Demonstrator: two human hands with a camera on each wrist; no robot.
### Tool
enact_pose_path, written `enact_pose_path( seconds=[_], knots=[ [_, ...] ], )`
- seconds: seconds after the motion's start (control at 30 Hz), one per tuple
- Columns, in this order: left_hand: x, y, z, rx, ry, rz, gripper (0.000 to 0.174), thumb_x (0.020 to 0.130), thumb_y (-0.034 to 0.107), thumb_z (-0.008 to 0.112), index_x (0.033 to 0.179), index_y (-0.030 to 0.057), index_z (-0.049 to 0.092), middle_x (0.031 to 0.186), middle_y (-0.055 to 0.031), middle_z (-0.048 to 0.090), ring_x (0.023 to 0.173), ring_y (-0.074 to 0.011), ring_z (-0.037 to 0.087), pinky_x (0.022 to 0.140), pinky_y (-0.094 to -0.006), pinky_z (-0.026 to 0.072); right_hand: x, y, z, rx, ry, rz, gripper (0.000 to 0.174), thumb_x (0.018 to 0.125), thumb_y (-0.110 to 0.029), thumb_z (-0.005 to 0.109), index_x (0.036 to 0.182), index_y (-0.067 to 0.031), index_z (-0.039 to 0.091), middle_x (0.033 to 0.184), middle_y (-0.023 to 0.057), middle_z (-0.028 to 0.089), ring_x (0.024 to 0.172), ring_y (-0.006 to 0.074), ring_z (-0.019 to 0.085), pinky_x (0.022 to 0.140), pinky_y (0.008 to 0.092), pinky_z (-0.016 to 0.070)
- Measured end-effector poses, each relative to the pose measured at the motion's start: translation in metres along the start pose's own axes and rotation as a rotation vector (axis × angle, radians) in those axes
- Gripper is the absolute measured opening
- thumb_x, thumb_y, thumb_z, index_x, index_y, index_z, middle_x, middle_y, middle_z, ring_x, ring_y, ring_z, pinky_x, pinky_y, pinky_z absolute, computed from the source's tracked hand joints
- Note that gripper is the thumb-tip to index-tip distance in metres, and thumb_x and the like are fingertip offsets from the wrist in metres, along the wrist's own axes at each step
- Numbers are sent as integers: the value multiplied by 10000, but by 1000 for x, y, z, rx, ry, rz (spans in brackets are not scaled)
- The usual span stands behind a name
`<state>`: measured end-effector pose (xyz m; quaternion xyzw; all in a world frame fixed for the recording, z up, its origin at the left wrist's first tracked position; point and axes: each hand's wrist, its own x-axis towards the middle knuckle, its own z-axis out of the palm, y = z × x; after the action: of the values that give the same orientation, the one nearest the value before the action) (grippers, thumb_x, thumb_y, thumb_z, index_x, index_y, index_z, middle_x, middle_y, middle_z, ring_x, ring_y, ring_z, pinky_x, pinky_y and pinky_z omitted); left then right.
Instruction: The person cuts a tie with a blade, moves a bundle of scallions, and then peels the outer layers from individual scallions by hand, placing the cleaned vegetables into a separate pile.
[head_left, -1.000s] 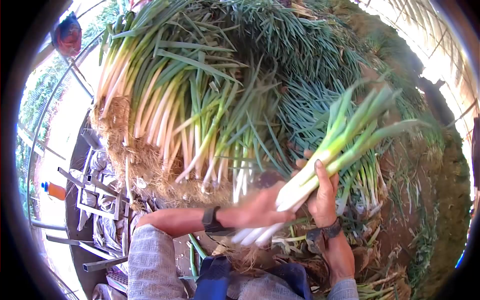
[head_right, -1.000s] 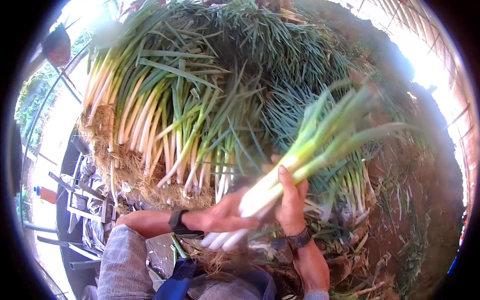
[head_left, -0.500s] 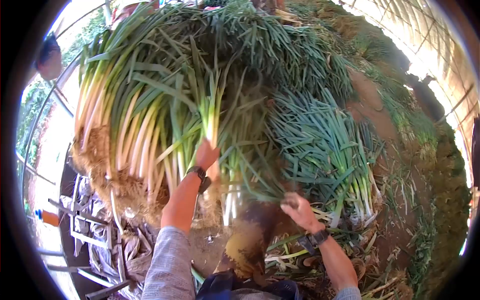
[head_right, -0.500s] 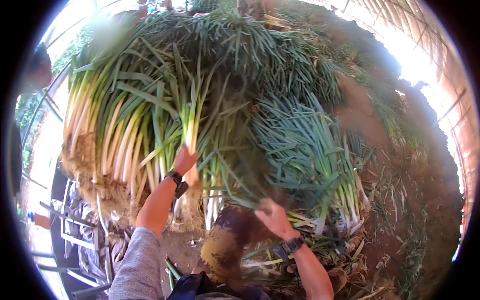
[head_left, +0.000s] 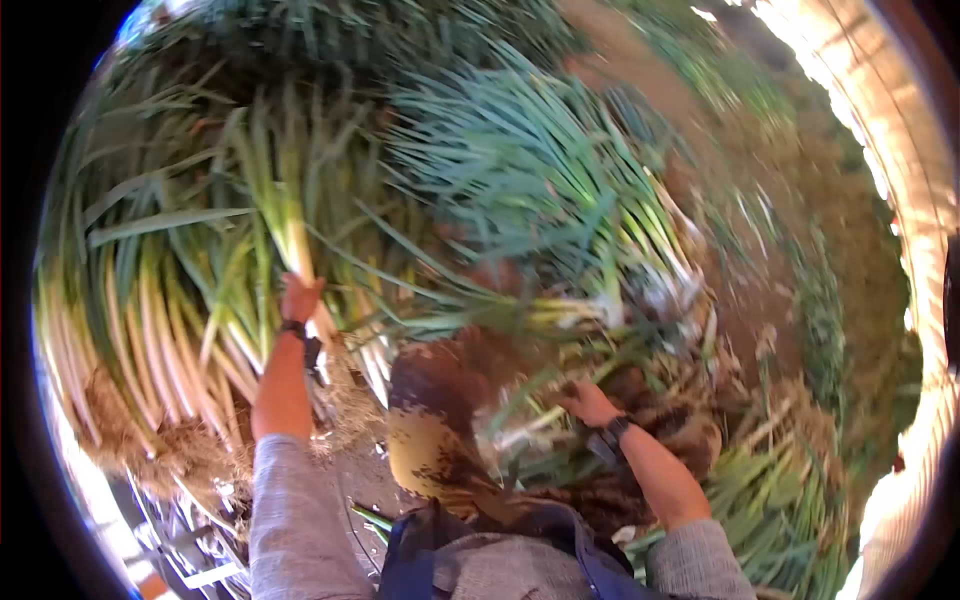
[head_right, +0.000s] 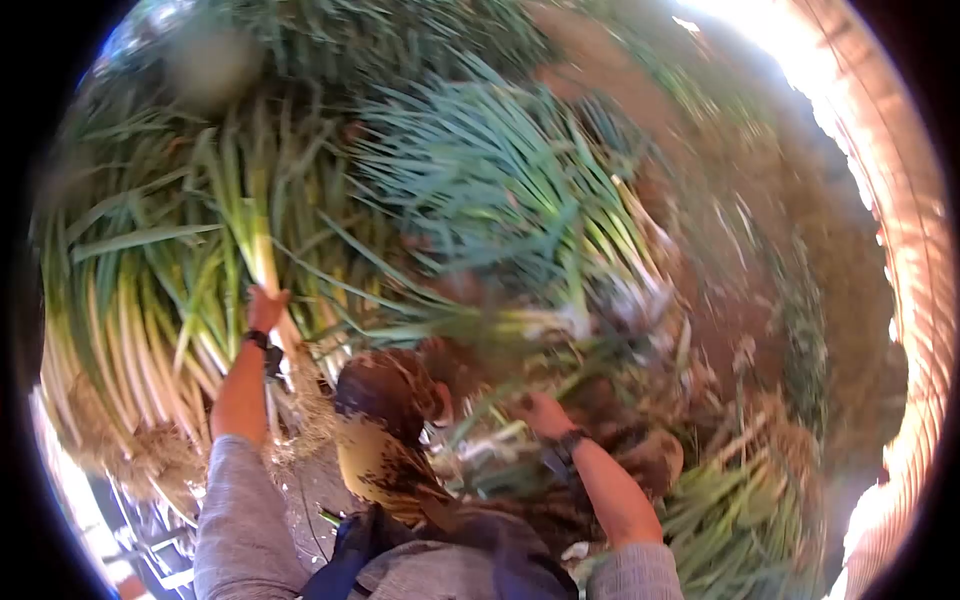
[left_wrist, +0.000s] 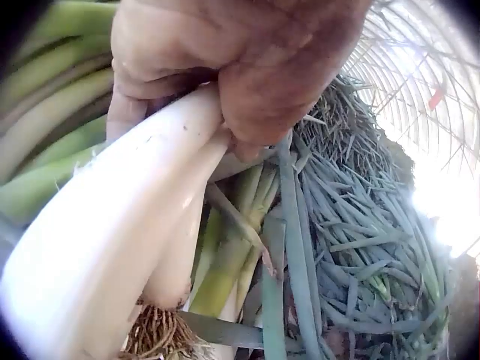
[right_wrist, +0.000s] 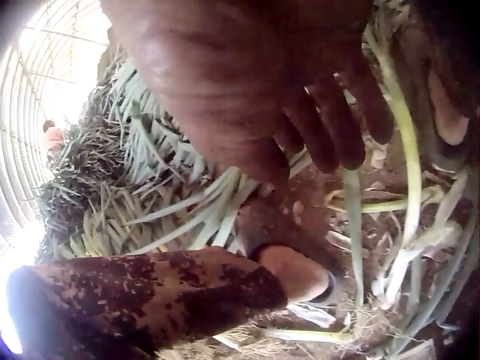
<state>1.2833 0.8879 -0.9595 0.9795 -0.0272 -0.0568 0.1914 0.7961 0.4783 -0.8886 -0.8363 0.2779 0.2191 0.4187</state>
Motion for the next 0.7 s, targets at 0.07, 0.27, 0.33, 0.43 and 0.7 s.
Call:
enact_pose_path(
  seconds=[0.07, 0.27, 0.33, 0.43, 0.7],
  knots=[
    [7, 1, -4, 60, -19, -32, 1014, 831, 576, 629, 1411, -146, 217, 1195, -378, 564, 1145, -471, 560, 971, -487, 453, -8, 14, 2, 6, 33, -9, 447, 849, -293, 699, 1177, -2, 613, 1086, 203, 675, 1006, 347, 647, 858, 426, 502],
    [-16, 22, -33, 178, 75, -17, 862, 755, 582, 699, 1298, -36, 442, 1326, -309, 516, 1199, -432, 534, 984, -485, 446, -9, 55, -10, -208, 9, 176, 463, 856, -257, 694, 1176, 62, 592, 1126, 274, 624, 1040, 420, 594, 875, 488, 490],
    [-16, 18, -33, 217, -3, -71, 955, 763, 594, 687, 1398, -47, 374, 1392, -294, 466, 1260, -410, 496, 1028, -450, 423, -6, 61, -19, -278, 2, 248, 442, 844, -238, 702, 1152, 62, 600, 1114, 273, 625, 1033, 419, 593, 872, 490, 490],
    [-20, 16, -37, 267, -28, -75, 1017, 785, 603, 668, 1469, -46, 288, 1419, -285, 446, 1295, -404, 469, 1067, -440, 393, 15, 78, -29, -388, -16, 290, 402, 801, -190, 741, 1078, 70, 612, 1050, 263, 646, 957, 414, 623, 769, 489, 522],
    [-109, 155, -161, -874, -173, 13, 512, 966, 406, 575, 1277, 1, 533, 1214, -181, 608, 1081, -222, 609, 862, -370, 535, 120, 262, 113, 361, 433, 636, 347, 840, -232, 723, 944, 77, 605, 811, 141, 627, 601, 253, 564, 488, 429, 444]
  ],
)
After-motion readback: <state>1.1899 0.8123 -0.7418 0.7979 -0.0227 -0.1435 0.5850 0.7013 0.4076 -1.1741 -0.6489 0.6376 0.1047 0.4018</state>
